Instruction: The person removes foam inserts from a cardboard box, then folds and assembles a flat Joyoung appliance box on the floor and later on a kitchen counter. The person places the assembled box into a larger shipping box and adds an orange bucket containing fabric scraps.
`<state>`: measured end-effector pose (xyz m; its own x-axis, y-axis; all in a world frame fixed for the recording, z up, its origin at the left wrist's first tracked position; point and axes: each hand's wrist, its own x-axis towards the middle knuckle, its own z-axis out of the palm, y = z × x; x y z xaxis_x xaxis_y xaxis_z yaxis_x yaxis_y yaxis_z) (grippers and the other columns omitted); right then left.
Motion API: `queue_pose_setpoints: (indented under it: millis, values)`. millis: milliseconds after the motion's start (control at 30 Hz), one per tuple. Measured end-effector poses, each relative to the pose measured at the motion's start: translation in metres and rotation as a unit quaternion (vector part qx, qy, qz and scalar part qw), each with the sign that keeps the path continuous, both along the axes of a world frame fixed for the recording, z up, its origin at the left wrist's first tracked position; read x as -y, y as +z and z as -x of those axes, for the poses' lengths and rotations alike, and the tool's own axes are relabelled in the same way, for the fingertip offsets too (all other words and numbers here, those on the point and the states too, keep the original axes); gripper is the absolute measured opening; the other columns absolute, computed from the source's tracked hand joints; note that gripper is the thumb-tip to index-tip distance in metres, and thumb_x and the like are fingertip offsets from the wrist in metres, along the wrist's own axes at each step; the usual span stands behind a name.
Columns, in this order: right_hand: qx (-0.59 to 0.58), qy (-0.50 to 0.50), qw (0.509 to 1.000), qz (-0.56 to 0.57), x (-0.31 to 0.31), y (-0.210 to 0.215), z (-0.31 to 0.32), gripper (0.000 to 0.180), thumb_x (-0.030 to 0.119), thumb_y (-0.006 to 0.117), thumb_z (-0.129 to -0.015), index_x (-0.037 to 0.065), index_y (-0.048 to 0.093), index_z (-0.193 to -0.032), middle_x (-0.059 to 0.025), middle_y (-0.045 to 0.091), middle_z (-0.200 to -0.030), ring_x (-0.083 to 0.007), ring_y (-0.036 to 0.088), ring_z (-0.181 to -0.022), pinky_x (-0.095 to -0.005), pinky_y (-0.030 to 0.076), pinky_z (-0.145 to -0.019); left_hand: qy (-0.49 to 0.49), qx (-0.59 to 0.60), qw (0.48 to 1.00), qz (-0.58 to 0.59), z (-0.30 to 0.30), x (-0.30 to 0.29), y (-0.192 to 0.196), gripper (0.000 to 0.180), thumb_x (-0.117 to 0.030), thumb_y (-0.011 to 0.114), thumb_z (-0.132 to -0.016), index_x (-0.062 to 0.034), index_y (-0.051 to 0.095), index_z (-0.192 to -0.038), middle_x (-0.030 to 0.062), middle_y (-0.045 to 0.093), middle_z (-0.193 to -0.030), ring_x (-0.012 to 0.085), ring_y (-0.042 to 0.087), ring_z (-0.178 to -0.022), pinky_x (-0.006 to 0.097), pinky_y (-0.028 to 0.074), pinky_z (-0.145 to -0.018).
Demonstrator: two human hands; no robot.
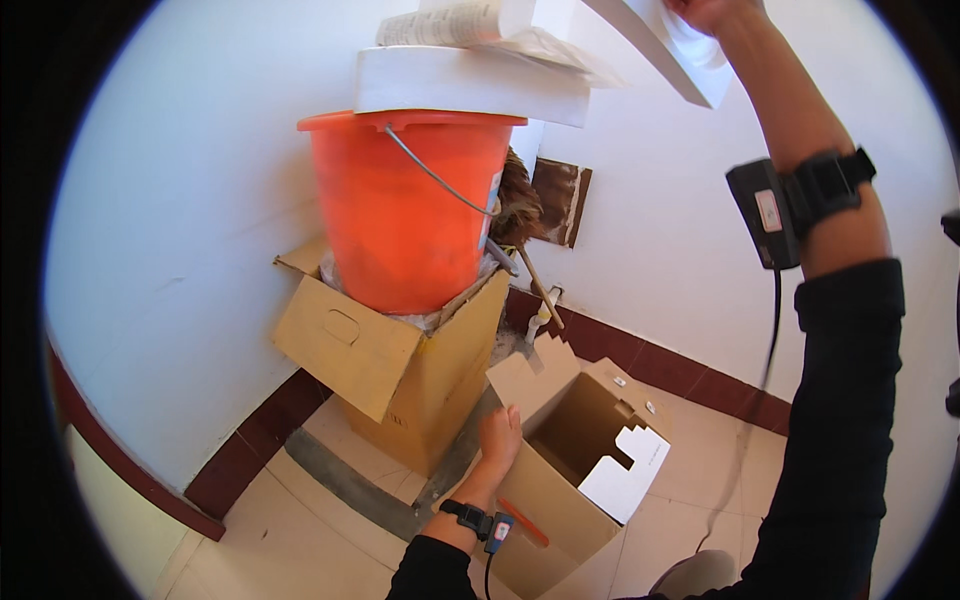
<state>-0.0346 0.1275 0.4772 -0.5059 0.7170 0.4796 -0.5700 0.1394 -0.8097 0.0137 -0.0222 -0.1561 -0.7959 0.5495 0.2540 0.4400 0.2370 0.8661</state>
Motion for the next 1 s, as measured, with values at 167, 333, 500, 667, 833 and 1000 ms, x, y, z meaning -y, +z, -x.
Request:
queue_pose_setpoints:
  millis: [167, 333, 500, 667, 833, 1000]
  values:
    - [0.138, -0.080, 0.973, -0.165, 0.038, -0.029, 0.118, 0.057, 0.033, 0.061, -0.084, -0.001, 0.039, -0.124, -0.0230, 0.055, -0.105, -0.0281, 0.059, -0.070, -0.0393, 0.050, -0.060, -0.022, 0.031, 0.999, -0.020, 0.015, 0.016, -0.026, 0.037, -0.026, 0.049, -0.088, 0.0042, 0.056, -0.067, 0.0270, 0.055, -0.068, 0.0442, 0.056, -0.067, 0.049, 0.043, -0.060]
    - [0.357, -0.317, 0.761, -0.440, 0.003, -0.082, 0.208, 0.033, 0.025, 0.070, -0.077, 0.001, 0.065, -0.099, -0.0151, 0.064, -0.087, -0.0267, 0.061, -0.072, -0.0363, 0.048, -0.057, -0.024, 0.066, 0.997, -0.017, 0.028, 0.023, -0.041, 0.037, -0.027, 0.049, -0.088, 0.0030, 0.057, -0.069, 0.0257, 0.059, -0.072, 0.0432, 0.058, -0.070, 0.049, 0.046, -0.064]
    - [0.321, -0.092, 0.740, -0.584, -0.023, -0.094, 0.213, 0.031, 0.021, 0.064, -0.077, 0.003, 0.066, -0.103, -0.0138, 0.064, -0.097, -0.0252, 0.059, -0.087, -0.0362, 0.047, -0.072, -0.034, 0.072, 0.997, 0.022, 0.033, 0.032, -0.049, 0.037, -0.028, 0.049, -0.089, 0.0029, 0.058, -0.070, 0.0251, 0.060, -0.073, 0.0423, 0.059, -0.071, 0.049, 0.047, -0.065]
    - [0.346, -0.037, 0.770, -0.535, 0.013, -0.098, 0.185, 0.036, 0.020, 0.053, -0.084, 0.006, 0.061, -0.116, -0.0158, 0.057, -0.120, -0.0258, 0.047, -0.116, -0.0352, 0.038, -0.097, -0.038, 0.065, 0.997, 0.033, 0.031, 0.021, -0.052, 0.038, -0.028, 0.048, -0.089, 0.0026, 0.059, -0.069, 0.0248, 0.060, -0.072, 0.0423, 0.059, -0.070, 0.049, 0.047, -0.064]
    - [0.188, -0.260, 0.690, -0.649, 0.047, -0.107, 0.122, 0.044, 0.024, 0.048, -0.088, 0.005, 0.048, -0.128, -0.0221, 0.044, -0.133, -0.0335, 0.038, -0.127, -0.0393, 0.029, -0.107, -0.025, 0.042, 0.999, 0.010, 0.019, 0.000, -0.046, 0.037, -0.028, 0.049, -0.089, 0.0020, 0.059, -0.070, 0.0242, 0.060, -0.072, 0.0417, 0.059, -0.069, 0.049, 0.046, -0.063]
    - [0.036, -0.259, 0.565, -0.783, 0.085, -0.153, 0.046, 0.053, 0.035, 0.047, -0.089, 0.009, 0.038, -0.135, -0.0209, 0.032, -0.139, -0.0386, 0.033, -0.127, -0.0457, 0.029, -0.105, -0.019, 0.050, 0.998, 0.012, -0.007, -0.004, -0.036, 0.035, -0.028, 0.049, -0.089, 0.0011, 0.058, -0.071, 0.0237, 0.059, -0.073, 0.0422, 0.058, -0.070, 0.049, 0.044, -0.062]
